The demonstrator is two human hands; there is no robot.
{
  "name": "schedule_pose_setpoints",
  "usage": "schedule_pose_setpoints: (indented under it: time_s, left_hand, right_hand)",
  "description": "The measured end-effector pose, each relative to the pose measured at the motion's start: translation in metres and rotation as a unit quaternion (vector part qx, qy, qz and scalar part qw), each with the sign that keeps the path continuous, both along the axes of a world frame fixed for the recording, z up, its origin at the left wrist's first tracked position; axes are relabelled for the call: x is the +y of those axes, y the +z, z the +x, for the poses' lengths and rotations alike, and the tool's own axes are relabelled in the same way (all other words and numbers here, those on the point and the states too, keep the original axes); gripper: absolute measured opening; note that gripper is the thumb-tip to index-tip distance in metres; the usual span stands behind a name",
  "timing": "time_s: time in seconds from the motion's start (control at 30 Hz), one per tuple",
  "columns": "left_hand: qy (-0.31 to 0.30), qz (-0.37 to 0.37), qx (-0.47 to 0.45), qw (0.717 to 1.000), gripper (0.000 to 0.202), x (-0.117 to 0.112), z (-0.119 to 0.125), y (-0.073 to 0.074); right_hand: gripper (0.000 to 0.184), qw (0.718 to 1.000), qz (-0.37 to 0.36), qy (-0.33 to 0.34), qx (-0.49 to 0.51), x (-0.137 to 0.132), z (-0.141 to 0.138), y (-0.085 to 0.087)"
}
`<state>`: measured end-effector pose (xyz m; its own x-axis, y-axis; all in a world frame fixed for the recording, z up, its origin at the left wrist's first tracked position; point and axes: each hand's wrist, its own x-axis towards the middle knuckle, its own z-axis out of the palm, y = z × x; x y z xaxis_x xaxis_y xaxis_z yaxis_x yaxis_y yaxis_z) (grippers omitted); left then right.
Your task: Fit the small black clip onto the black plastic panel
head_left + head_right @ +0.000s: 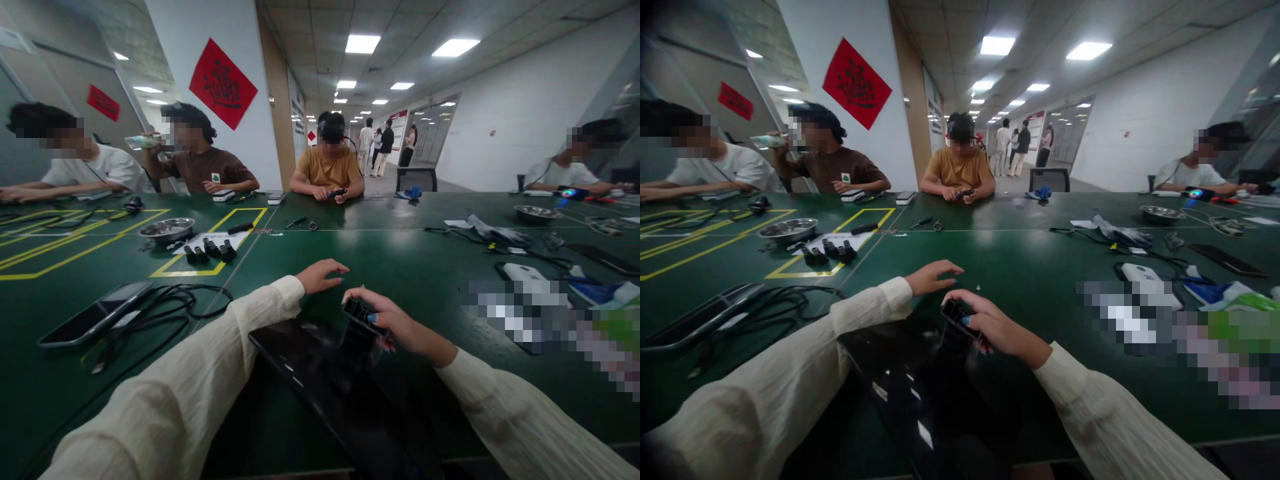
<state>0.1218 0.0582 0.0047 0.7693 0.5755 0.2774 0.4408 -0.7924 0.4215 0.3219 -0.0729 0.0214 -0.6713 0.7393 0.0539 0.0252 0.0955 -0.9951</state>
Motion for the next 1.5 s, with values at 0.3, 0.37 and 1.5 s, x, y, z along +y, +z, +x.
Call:
schedule_pose_setpoints:
  time_s: [0.3,0.37,1.5]
  left_hand:
    - [-0.058,0.141,0.09,0.984,0.025,0.008,0.052,-0.025]
    - [-0.063,0.148,0.079,0.984,0.021,0.007,0.054,-0.028]
    - [0.303,-0.071,-0.328,0.892,0.019,-0.084,-0.028,-0.021]
  right_hand:
    - [0.043,0.999,0.034,0.033,0.002,-0.008,0.002,0.004]
    - [0.043,0.999,0.031,0.028,0.002,-0.006,0.002,0.002]
    - [0.027,0.882,-0.281,-0.244,0.288,0.027,-0.021,-0.051]
